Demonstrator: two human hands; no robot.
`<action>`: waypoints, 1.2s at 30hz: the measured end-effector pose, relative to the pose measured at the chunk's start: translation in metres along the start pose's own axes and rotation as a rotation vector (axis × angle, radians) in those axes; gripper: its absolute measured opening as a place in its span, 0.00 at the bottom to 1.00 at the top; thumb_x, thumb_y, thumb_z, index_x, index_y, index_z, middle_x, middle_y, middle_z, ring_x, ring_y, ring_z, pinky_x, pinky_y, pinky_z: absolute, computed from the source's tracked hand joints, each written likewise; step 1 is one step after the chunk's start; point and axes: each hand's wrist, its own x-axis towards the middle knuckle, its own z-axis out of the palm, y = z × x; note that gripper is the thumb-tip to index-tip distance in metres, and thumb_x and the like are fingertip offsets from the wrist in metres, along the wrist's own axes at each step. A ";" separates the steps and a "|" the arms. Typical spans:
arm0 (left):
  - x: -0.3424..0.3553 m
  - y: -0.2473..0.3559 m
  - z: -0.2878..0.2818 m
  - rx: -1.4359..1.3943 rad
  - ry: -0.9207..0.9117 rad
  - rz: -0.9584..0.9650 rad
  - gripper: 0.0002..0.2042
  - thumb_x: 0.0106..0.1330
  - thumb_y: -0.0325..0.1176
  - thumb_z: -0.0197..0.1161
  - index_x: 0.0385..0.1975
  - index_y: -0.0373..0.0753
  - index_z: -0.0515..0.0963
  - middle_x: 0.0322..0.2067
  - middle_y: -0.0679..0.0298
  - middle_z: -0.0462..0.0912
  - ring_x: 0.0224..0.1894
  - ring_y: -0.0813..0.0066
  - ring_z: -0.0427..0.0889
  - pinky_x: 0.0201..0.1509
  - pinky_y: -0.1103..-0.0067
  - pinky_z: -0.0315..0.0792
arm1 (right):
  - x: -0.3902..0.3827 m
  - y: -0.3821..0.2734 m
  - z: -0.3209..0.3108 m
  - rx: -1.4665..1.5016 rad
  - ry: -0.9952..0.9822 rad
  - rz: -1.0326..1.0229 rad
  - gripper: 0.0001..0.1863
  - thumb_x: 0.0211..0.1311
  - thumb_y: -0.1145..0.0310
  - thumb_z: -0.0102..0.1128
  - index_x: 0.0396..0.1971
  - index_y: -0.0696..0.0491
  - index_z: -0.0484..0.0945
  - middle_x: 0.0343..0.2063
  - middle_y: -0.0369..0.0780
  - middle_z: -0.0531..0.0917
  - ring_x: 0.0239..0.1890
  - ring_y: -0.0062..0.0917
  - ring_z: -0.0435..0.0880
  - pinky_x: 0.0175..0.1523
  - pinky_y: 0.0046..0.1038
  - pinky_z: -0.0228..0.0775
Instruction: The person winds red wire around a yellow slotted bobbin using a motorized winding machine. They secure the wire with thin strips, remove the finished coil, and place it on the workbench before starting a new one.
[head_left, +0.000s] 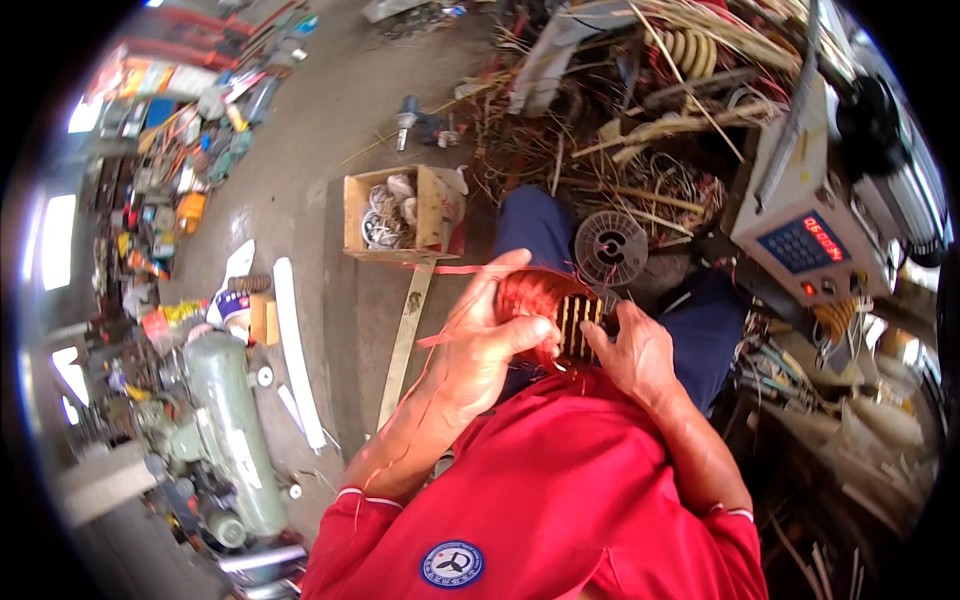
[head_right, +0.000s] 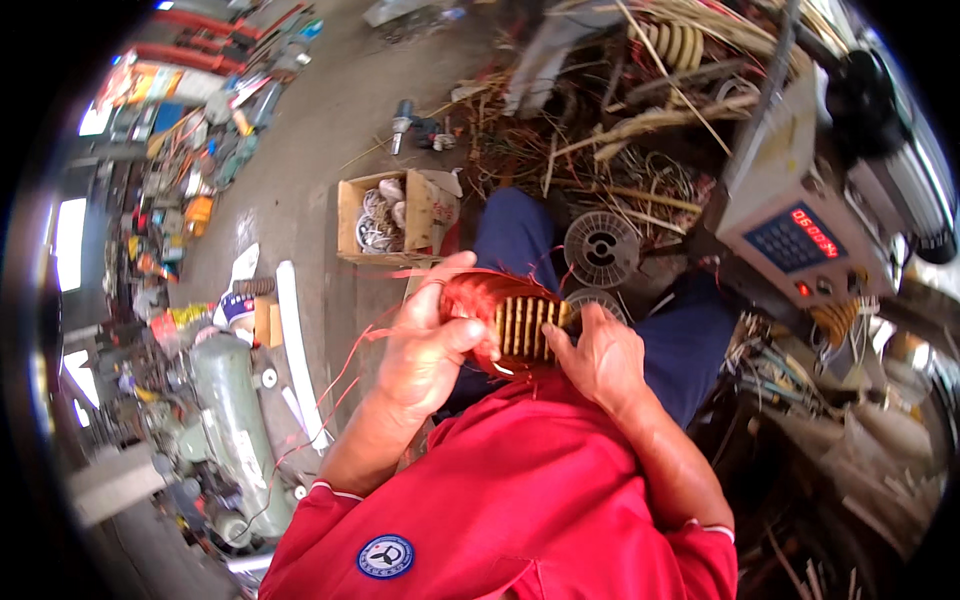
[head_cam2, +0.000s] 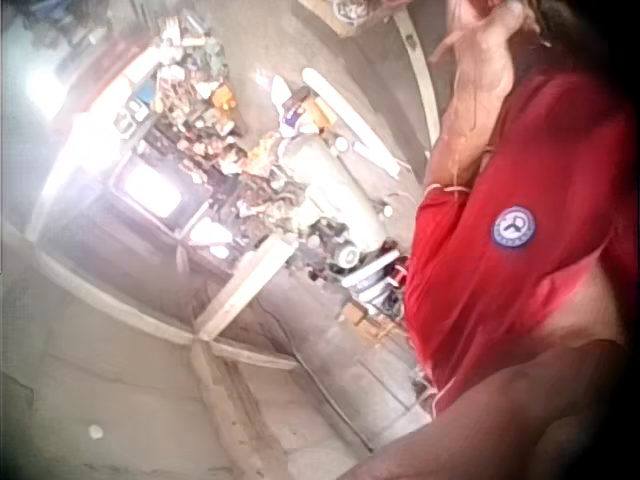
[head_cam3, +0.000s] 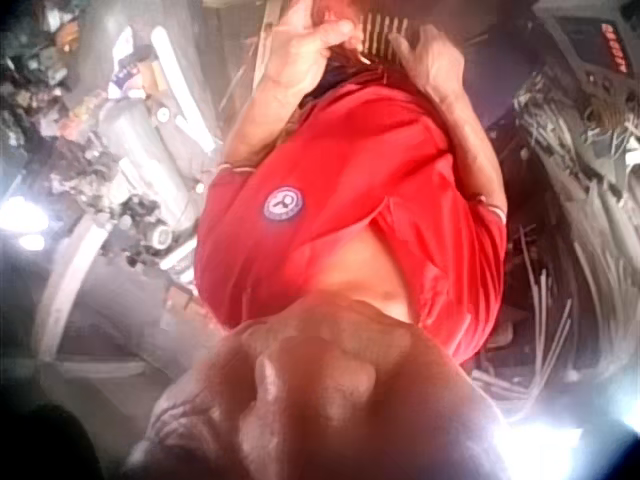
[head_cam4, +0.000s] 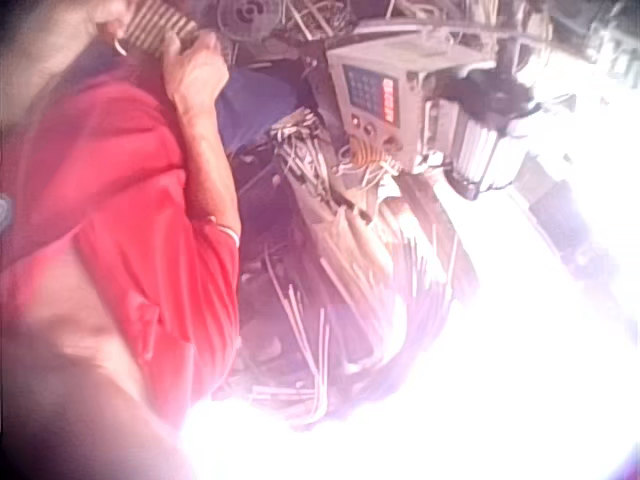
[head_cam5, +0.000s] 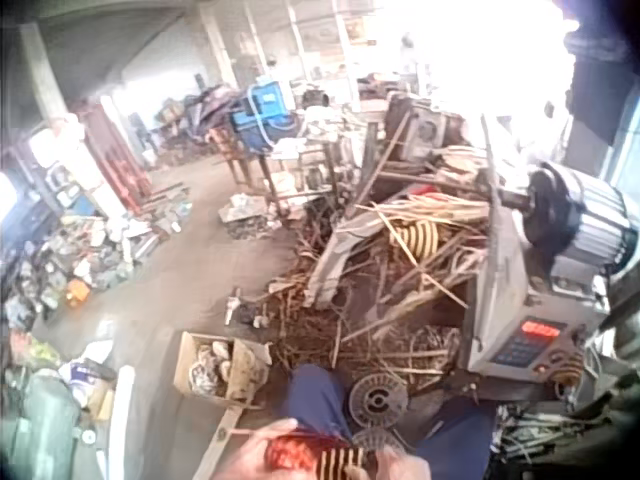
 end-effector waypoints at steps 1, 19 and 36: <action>-0.001 -0.004 -0.006 0.008 -0.020 0.009 0.35 0.61 0.19 0.66 0.69 0.35 0.59 0.47 0.56 0.80 0.39 0.68 0.84 0.45 0.72 0.82 | 0.001 -0.003 -0.001 -0.017 -0.070 0.025 0.29 0.62 0.44 0.62 0.39 0.61 0.76 0.31 0.55 0.85 0.38 0.50 0.86 0.44 0.44 0.78; -0.037 -0.015 -0.065 -0.205 0.139 0.038 0.33 0.61 0.19 0.66 0.66 0.38 0.61 0.41 0.56 0.80 0.36 0.67 0.83 0.44 0.71 0.81 | 0.001 -0.070 0.004 -0.172 -0.142 -0.510 0.20 0.48 0.58 0.73 0.36 0.54 0.77 0.30 0.45 0.84 0.32 0.43 0.85 0.37 0.42 0.79; -0.055 -0.003 -0.110 -0.264 0.271 0.228 0.33 0.59 0.23 0.69 0.66 0.38 0.63 0.44 0.55 0.80 0.40 0.67 0.82 0.41 0.71 0.81 | -0.016 -0.067 -0.051 0.356 -0.238 -0.100 0.26 0.51 0.65 0.76 0.44 0.66 0.77 0.37 0.48 0.87 0.42 0.28 0.87 0.50 0.31 0.79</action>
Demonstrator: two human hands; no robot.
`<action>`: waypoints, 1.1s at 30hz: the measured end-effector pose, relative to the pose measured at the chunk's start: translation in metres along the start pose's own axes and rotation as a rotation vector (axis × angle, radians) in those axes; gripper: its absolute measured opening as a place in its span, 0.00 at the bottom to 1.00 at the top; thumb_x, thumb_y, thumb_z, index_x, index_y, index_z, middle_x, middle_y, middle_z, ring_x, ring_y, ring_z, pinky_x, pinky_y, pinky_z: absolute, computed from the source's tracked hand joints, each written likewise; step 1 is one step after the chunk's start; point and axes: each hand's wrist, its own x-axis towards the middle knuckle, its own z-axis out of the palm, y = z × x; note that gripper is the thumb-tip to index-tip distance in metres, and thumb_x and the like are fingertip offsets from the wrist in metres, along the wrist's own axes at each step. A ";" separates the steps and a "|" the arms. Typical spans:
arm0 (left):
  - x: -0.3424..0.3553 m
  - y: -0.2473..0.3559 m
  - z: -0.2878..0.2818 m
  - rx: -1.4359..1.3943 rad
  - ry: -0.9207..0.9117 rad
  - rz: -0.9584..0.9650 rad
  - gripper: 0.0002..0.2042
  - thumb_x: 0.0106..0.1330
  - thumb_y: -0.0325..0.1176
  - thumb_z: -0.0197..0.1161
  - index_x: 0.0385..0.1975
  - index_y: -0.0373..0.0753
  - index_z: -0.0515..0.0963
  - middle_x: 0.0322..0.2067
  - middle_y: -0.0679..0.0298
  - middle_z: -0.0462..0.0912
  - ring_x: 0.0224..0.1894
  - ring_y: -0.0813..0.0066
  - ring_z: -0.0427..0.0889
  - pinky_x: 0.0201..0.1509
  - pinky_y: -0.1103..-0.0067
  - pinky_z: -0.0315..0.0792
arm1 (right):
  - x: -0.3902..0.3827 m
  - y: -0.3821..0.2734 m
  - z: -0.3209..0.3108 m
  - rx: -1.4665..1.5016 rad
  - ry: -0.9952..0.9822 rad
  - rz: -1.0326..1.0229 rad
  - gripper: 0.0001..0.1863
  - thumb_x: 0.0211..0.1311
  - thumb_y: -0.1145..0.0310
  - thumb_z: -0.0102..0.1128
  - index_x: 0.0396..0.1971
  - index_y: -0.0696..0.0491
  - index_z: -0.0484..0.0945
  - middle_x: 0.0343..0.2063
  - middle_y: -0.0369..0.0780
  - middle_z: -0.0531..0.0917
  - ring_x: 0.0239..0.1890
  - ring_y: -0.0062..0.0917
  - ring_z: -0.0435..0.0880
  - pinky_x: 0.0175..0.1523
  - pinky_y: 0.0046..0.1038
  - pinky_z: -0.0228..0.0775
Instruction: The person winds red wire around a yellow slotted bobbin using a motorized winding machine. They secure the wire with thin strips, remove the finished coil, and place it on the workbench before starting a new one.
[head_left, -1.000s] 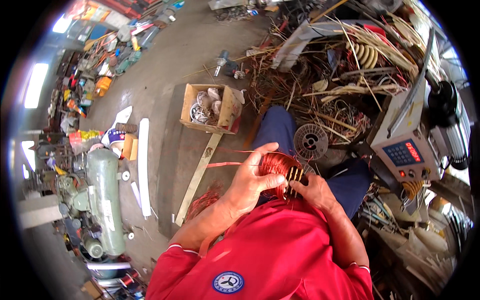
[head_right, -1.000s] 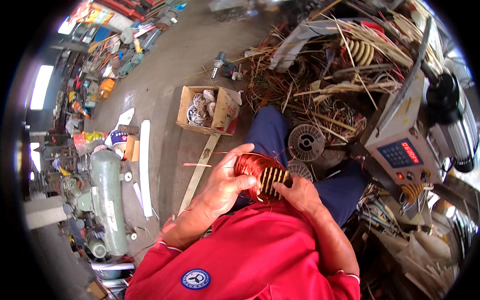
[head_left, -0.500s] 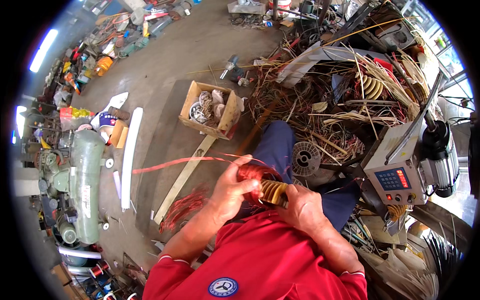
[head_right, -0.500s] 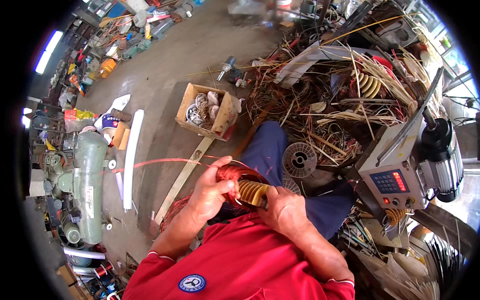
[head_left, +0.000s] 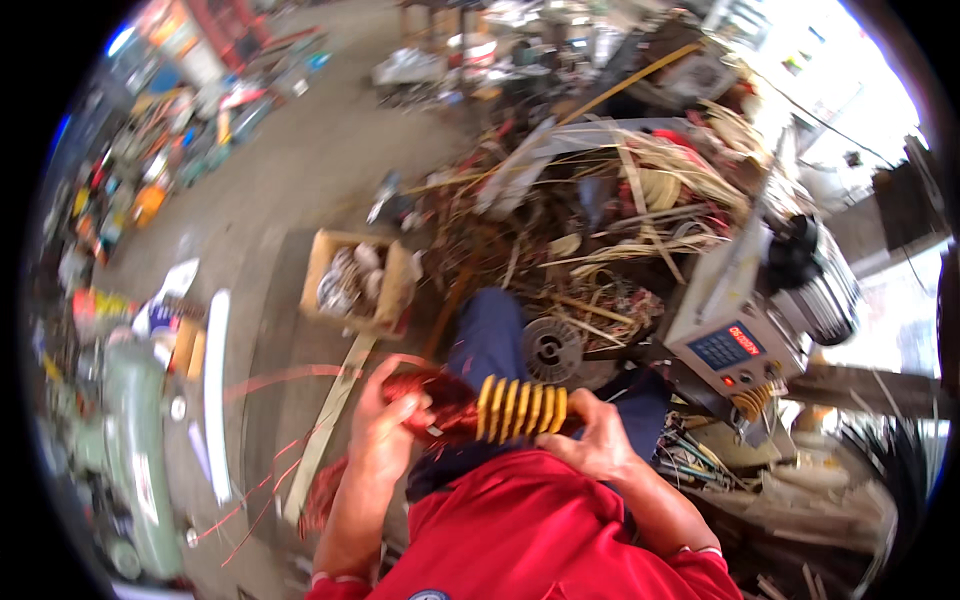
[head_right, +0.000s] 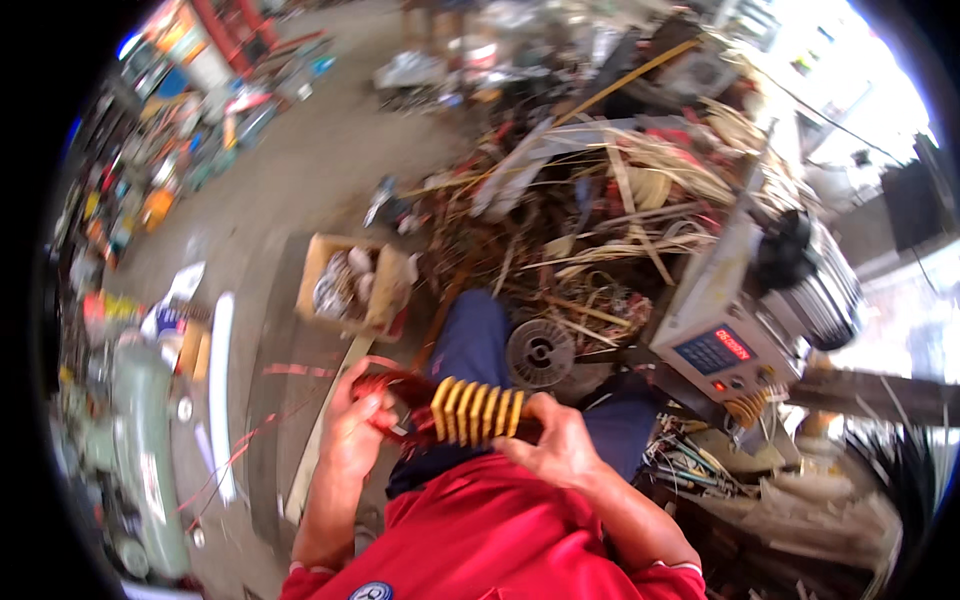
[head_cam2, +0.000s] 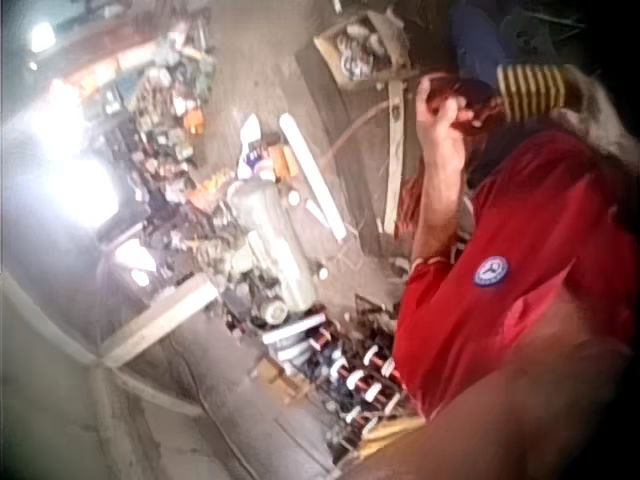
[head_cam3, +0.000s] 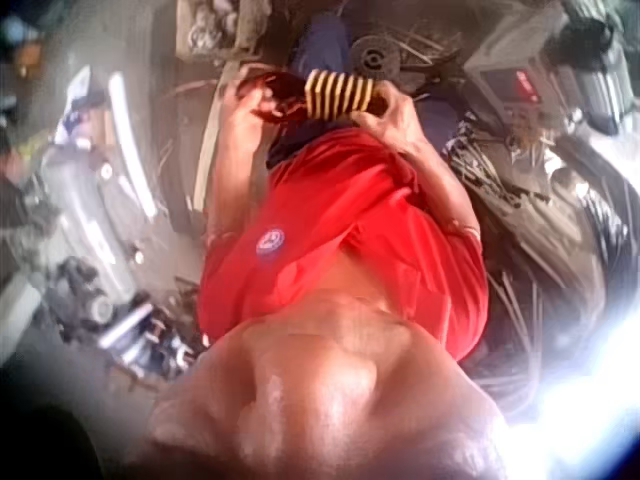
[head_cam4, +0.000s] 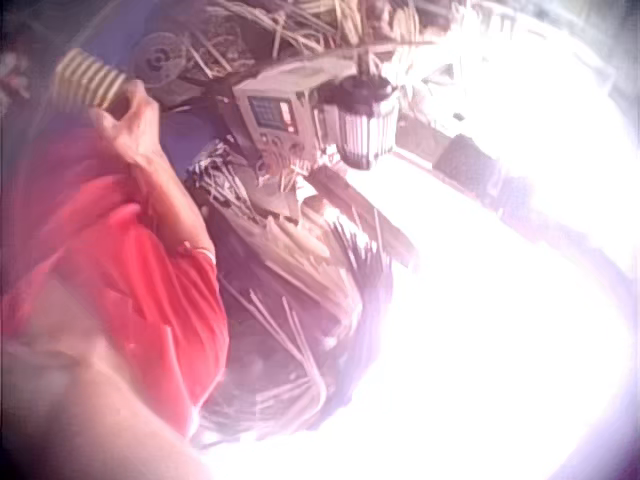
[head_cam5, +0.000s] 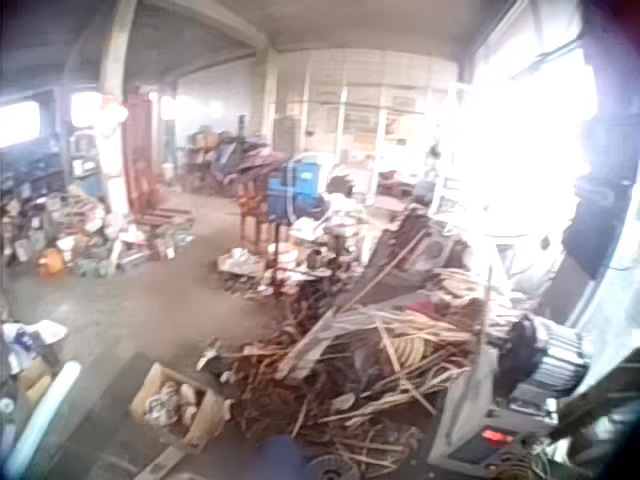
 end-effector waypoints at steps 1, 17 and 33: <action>0.000 0.004 -0.003 0.010 -0.002 0.001 0.32 0.60 0.24 0.68 0.65 0.38 0.64 0.44 0.56 0.80 0.40 0.68 0.82 0.41 0.73 0.81 | -0.001 0.003 0.001 0.045 0.001 0.011 0.25 0.52 0.64 0.76 0.44 0.66 0.77 0.36 0.48 0.87 0.42 0.29 0.87 0.50 0.31 0.79; 0.139 0.045 -0.010 0.379 0.038 0.152 0.30 0.64 0.23 0.65 0.65 0.32 0.62 0.41 0.61 0.78 0.38 0.74 0.80 0.39 0.77 0.79 | -0.030 0.083 -0.031 -0.058 0.113 0.286 0.32 0.52 0.53 0.72 0.47 0.65 0.78 0.41 0.54 0.86 0.46 0.43 0.87 0.53 0.36 0.78; 0.234 0.017 -0.112 0.378 0.117 -0.112 0.28 0.64 0.19 0.63 0.64 0.32 0.62 0.41 0.54 0.81 0.34 0.68 0.83 0.33 0.74 0.81 | -0.001 0.102 -0.031 -0.080 0.034 0.332 0.29 0.51 0.56 0.73 0.42 0.65 0.78 0.40 0.52 0.87 0.45 0.37 0.87 0.51 0.34 0.78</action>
